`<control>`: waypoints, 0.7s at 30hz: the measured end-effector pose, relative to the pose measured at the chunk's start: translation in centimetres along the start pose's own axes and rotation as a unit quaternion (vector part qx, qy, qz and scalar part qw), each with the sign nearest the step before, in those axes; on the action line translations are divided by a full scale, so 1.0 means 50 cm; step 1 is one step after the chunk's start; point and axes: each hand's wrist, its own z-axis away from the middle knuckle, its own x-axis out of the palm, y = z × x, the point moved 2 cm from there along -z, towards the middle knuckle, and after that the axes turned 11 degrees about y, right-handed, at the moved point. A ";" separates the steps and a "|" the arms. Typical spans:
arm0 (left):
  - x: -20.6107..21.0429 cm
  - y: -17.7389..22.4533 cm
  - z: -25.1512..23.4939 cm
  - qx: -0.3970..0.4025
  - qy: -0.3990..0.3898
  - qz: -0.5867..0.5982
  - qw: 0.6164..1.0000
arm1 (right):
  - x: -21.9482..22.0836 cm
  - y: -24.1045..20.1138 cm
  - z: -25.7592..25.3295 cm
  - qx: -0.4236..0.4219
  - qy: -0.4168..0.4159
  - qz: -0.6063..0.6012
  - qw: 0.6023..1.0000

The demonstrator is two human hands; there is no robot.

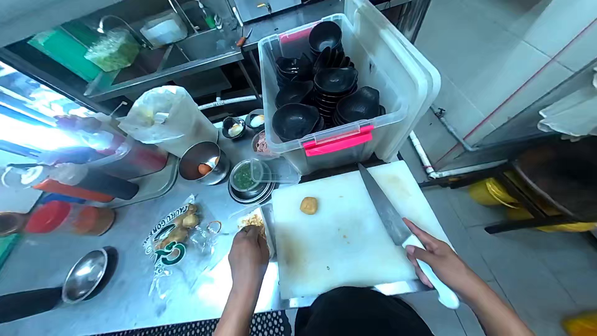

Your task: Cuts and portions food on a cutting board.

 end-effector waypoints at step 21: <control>0.148 0.298 0.105 0.305 -0.265 0.084 0.911 | -0.002 0.024 -0.005 -0.033 -0.003 -0.006 0.999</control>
